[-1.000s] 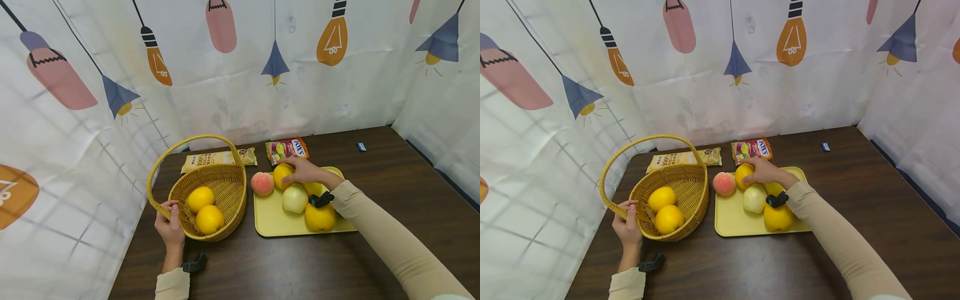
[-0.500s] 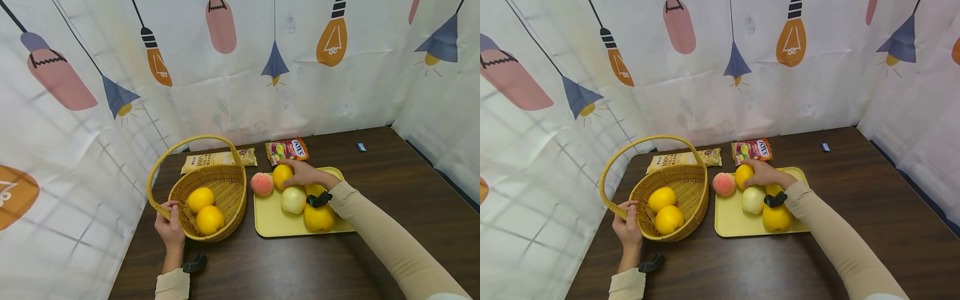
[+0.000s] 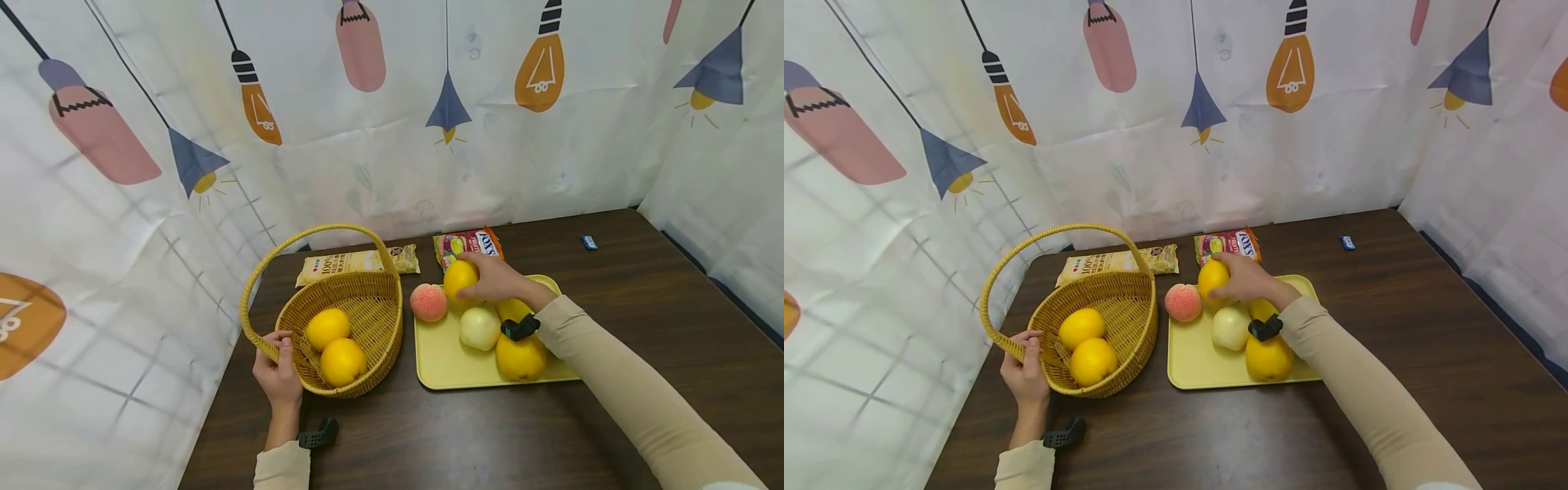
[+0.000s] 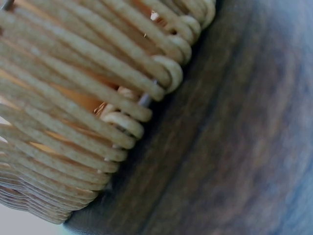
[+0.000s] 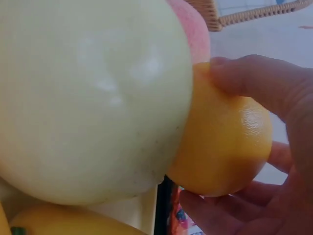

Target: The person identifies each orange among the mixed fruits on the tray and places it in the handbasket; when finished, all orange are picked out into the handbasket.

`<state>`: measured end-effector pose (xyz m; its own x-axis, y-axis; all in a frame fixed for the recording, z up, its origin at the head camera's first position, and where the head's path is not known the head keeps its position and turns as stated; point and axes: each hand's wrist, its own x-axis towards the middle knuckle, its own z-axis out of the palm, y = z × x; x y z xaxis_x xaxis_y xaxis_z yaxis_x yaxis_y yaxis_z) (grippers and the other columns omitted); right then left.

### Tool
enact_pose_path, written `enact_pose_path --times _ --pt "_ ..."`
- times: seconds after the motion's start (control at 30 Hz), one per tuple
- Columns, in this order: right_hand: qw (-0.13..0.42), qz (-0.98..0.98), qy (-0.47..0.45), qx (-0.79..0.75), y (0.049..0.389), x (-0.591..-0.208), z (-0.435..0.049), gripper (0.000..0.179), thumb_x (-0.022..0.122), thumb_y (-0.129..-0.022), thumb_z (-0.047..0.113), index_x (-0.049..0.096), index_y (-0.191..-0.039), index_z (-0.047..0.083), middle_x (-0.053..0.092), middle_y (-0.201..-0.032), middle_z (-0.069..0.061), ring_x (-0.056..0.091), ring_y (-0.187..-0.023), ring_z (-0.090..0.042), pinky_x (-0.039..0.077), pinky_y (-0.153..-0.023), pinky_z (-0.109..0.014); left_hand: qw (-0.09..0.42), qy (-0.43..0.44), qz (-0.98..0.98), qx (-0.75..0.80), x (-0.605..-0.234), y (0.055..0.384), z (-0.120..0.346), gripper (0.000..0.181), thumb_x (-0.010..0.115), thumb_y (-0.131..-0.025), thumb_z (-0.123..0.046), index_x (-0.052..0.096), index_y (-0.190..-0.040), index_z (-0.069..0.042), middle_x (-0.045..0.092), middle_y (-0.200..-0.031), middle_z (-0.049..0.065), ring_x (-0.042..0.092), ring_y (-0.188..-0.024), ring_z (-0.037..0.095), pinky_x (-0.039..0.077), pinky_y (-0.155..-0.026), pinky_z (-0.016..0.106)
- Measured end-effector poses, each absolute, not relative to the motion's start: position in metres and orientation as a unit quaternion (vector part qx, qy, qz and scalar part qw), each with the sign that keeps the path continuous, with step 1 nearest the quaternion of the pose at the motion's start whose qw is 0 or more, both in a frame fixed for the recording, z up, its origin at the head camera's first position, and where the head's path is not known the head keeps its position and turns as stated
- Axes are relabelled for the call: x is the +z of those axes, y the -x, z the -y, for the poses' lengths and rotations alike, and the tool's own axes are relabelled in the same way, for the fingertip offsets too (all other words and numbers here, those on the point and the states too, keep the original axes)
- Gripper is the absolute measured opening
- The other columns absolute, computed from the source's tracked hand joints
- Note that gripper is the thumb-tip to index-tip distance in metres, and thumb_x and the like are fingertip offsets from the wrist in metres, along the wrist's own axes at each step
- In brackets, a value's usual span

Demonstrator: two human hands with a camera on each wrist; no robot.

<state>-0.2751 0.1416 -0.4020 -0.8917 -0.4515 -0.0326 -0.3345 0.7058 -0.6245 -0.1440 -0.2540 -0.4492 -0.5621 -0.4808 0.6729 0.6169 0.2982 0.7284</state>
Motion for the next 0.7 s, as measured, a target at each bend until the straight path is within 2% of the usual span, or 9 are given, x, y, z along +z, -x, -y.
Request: enact_pose_path --times 0.17,0.37,0.5,0.57,0.7 --pt "0.066 -0.921 0.204 -0.324 0.272 -0.391 -0.137 0.086 0.076 -0.08 0.041 0.037 -0.148 0.008 0.056 -0.13 -0.013 0.059 -0.097 -0.026 0.05 -0.085 -0.042 0.465 0.05 0.662 -0.586 -0.45 0.144 0.254 0.02 0.053 -0.088 0.007 0.044 -0.074 0.018 0.05 -0.087 0.044 0.056 -0.075 0.011 0.037 -0.068 0.026" --pt "0.033 -0.916 0.21 -0.341 0.264 -0.376 -0.124 0.083 0.075 -0.08 0.041 0.039 -0.147 0.01 0.061 -0.12 -0.01 0.058 -0.092 -0.025 0.049 -0.081 -0.041 0.466 0.049 0.662 -0.586 -0.449 0.144 0.254 0.02 0.054 -0.088 0.006 0.044 -0.074 0.018 0.059 -0.085 0.03 0.056 -0.074 0.012 0.038 -0.069 0.026" --pt "0.012 -0.904 0.203 -0.377 0.254 -0.367 -0.109 0.08 0.074 -0.08 0.039 0.04 -0.148 0.012 0.06 -0.125 -0.01 0.059 -0.09 -0.024 0.049 -0.078 -0.04 0.468 0.052 0.66 -0.586 -0.449 0.144 0.254 0.019 0.054 -0.087 0.007 0.044 -0.074 0.018 0.061 -0.085 0.024 0.055 -0.073 0.012 0.038 -0.068 0.026" --pt "0.006 -0.897 0.199 -0.395 0.248 -0.365 -0.1 0.079 0.073 -0.081 0.039 0.04 -0.148 0.014 0.06 -0.126 -0.01 0.06 -0.09 -0.024 0.051 -0.077 -0.04 0.468 0.056 0.659 -0.586 -0.449 0.144 0.254 0.018 0.053 -0.087 0.009 0.044 -0.074 0.018 0.061 -0.084 0.025 0.055 -0.073 0.012 0.038 -0.068 0.026" --pt "0.006 -0.88 0.2 -0.43 0.235 -0.368 -0.08 0.076 0.074 -0.081 0.039 0.042 -0.146 0.017 0.061 -0.122 -0.009 0.061 -0.092 -0.023 0.053 -0.075 -0.039 0.47 0.061 0.655 -0.589 -0.449 0.145 0.254 0.017 0.052 -0.086 0.011 0.043 -0.074 0.019 0.056 -0.084 0.034 0.055 -0.073 0.012 0.038 -0.068 0.025"
